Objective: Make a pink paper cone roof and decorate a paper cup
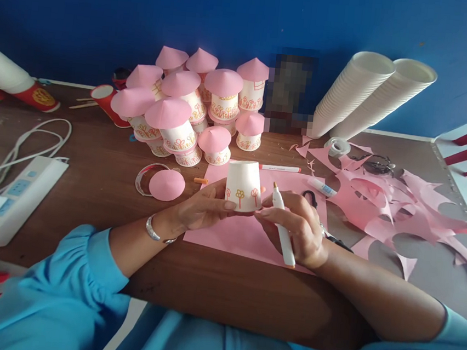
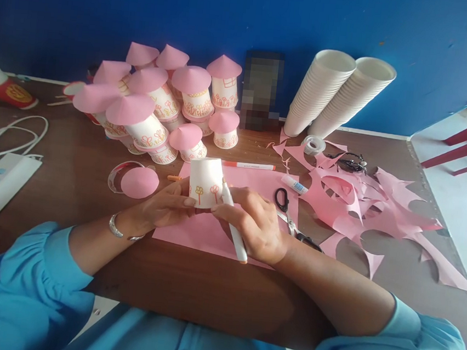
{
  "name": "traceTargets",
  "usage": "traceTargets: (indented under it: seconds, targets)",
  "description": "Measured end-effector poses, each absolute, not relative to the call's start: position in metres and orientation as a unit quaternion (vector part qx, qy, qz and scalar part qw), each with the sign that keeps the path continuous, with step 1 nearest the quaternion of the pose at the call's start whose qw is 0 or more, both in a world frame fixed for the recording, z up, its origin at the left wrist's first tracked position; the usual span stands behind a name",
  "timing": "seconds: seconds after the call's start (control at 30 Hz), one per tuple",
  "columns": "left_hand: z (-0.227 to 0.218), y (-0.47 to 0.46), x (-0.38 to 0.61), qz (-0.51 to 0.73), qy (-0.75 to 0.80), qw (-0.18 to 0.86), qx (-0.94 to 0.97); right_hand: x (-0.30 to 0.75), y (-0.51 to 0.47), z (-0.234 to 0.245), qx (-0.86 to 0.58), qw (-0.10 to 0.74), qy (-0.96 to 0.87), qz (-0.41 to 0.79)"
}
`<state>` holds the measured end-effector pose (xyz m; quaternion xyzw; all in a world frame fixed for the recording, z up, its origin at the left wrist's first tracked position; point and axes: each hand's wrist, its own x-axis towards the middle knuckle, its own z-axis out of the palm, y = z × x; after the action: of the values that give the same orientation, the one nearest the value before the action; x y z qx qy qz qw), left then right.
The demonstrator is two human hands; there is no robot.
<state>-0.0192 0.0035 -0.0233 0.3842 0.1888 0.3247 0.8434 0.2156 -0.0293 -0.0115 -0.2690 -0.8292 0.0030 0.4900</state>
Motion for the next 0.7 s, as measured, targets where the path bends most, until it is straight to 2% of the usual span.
traceTargets:
  seconds: [0.37,0.57,0.7]
  targets:
    - [-0.0169,0.0034,-0.0133,0.279,0.233,0.814,0.453,0.2180,-0.0294,-0.0112,-0.221,0.449,-0.865,0.024]
    - [-0.0200,0.0023,-0.0162,0.323,0.217,0.825,0.409,0.2124,-0.0275,-0.0077,-0.228,0.491,-0.841,0.024]
    - [-0.0201,0.0024,-0.0170,0.316,0.198,0.834,0.408,0.2114,-0.0256,-0.0069,-0.247,0.490,-0.836,0.028]
